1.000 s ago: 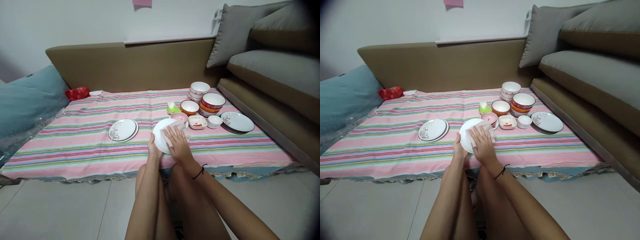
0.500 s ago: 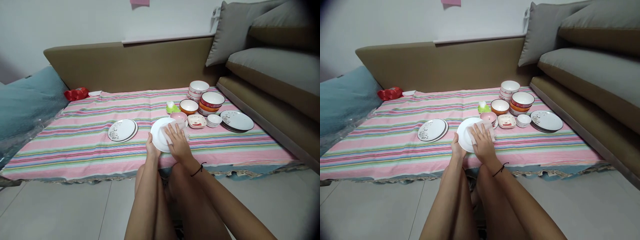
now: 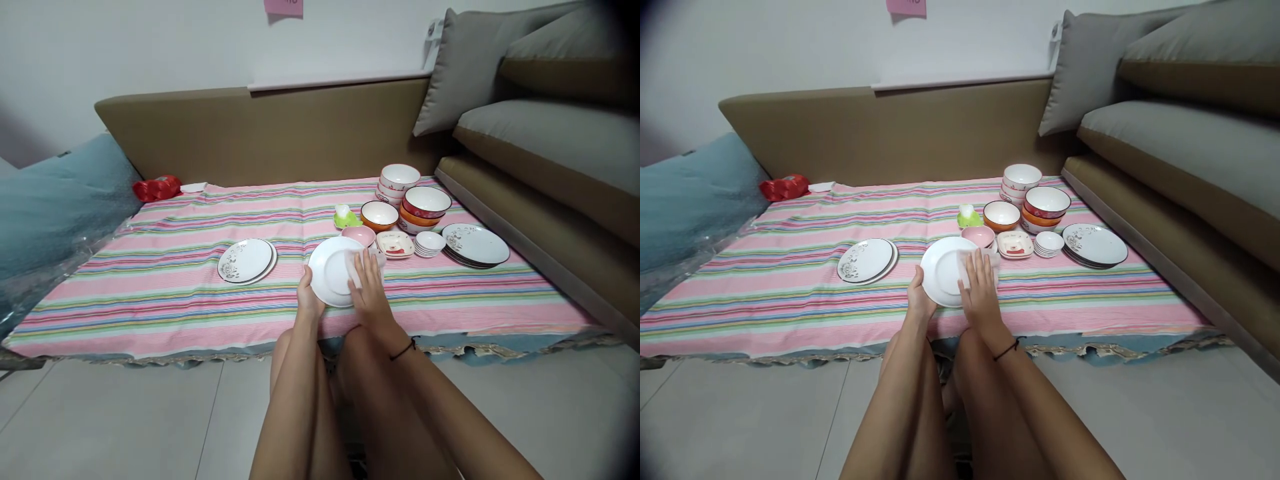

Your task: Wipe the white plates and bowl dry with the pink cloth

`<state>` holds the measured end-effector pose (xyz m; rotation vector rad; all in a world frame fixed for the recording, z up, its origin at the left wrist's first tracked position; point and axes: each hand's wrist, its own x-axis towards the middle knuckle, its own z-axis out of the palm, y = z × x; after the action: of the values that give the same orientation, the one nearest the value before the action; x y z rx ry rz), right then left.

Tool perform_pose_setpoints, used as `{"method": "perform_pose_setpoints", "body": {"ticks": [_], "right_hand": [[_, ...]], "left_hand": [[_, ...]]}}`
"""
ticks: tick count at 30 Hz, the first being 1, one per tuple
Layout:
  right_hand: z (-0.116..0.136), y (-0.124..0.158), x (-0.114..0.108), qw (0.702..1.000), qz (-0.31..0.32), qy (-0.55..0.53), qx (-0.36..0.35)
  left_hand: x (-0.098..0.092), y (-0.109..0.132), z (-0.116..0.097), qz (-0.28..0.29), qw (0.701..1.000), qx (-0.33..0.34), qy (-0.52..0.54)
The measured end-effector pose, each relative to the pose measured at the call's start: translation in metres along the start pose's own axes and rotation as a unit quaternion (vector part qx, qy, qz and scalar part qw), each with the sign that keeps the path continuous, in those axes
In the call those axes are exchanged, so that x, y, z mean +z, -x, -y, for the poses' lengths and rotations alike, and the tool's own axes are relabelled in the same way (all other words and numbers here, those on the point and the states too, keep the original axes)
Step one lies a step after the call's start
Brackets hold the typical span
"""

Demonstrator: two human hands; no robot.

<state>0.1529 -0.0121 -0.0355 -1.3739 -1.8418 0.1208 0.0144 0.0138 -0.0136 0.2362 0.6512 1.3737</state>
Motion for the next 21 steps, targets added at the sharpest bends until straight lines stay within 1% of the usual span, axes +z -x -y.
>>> {"method": "perform_pose_setpoints", "body": {"ticks": [2,3,5,7,11,15,17,21], "right_hand": [[0.005,-0.020,0.004,0.999,-0.013,-0.028,0.025],[0.008,-0.029,0.005,0.999,-0.012,-0.036,0.023],[0.014,-0.040,0.006,0.999,0.004,-0.039,-0.008],[0.019,-0.043,0.006,0.997,0.032,-0.035,-0.060],[0.027,-0.028,0.004,0.983,0.096,-0.031,-0.156],[0.028,-0.003,-0.004,0.964,0.146,0.016,-0.220],[0.024,0.010,-0.009,0.959,0.148,0.044,-0.238],[0.011,0.031,-0.017,0.959,0.124,0.079,-0.243]], "left_hand": [[-0.003,0.000,0.000,0.006,1.000,-0.001,-0.014],[-0.003,0.000,0.000,0.005,1.000,0.003,-0.018],[-0.004,0.001,-0.002,0.001,1.000,0.006,-0.023],[-0.003,0.003,-0.004,-0.001,1.000,0.005,-0.018],[0.001,0.006,-0.005,0.010,1.000,0.018,0.003],[0.002,0.006,-0.007,0.020,0.999,-0.009,0.027],[0.002,0.005,-0.008,0.007,0.999,-0.013,0.043],[0.002,0.003,-0.012,-0.028,0.996,0.027,0.077]]}}
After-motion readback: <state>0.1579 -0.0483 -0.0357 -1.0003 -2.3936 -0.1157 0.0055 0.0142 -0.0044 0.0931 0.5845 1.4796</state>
